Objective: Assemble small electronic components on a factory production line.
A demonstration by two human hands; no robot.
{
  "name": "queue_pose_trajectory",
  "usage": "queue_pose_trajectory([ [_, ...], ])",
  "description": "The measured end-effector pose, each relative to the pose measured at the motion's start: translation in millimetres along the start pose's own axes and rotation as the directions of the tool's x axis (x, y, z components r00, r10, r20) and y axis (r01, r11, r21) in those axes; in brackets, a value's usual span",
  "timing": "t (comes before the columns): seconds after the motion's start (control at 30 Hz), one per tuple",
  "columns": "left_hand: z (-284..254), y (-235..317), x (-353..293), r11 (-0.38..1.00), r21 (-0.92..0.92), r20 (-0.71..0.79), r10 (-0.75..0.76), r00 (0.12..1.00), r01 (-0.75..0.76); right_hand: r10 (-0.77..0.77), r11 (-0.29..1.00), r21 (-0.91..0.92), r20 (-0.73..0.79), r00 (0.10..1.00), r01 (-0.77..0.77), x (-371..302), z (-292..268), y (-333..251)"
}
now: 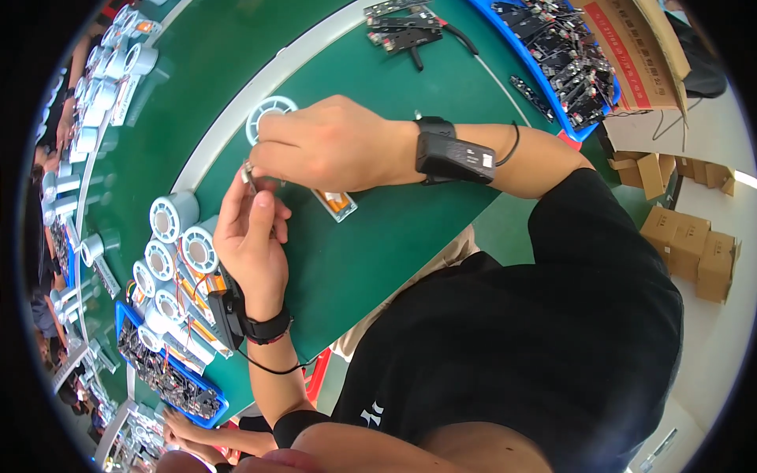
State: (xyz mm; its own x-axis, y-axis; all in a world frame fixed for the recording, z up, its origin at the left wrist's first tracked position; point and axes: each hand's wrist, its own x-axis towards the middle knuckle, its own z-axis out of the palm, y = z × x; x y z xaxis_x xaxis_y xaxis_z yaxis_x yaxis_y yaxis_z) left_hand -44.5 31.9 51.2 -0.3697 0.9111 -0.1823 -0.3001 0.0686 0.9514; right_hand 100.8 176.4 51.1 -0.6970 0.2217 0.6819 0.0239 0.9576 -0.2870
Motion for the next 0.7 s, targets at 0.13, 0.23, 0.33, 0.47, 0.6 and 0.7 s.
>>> queue_pose_trajectory([
  [0.13, 0.0, 1.0, 0.7, 0.997, 0.015, 0.005, -0.078, 0.997, 0.078, -0.035, 0.999, -0.034, 0.007, 0.999, 0.035, 1.0, -1.5, 2.9],
  [0.23, 0.5, 1.9, 3.8, 0.992, -0.070, 0.044, -0.102, 0.994, 0.105, -0.043, 0.999, -0.009, -0.010, 0.999, 0.043, 2.1, -1.4, 8.1],
  [0.33, 0.9, 0.6, 4.1, 0.978, -0.167, 0.100, -0.112, 0.989, 0.127, -0.040, 0.999, -0.007, -0.008, 0.999, 0.040, 1.3, -1.7, 9.0],
  [0.47, 2.0, 1.2, 1.9, 0.953, -0.258, 0.143, -0.128, 0.981, 0.161, -0.045, 0.999, -0.003, 0.010, 0.999, 0.045, -0.6, -0.7, 9.8],
  [0.6, 6.4, -0.3, 1.8, 0.957, -0.225, 0.092, -0.163, 0.982, 0.180, -0.080, 0.997, -0.005, -0.005, 0.997, 0.080, -1.5, -0.2, 9.8],
  [0.7, 7.6, -2.6, 0.7, 0.961, -0.213, 0.036, -0.173, 0.984, 0.176, -0.094, 0.995, -0.026, -0.024, 0.995, 0.093, -2.5, 0.6, 9.2],
])
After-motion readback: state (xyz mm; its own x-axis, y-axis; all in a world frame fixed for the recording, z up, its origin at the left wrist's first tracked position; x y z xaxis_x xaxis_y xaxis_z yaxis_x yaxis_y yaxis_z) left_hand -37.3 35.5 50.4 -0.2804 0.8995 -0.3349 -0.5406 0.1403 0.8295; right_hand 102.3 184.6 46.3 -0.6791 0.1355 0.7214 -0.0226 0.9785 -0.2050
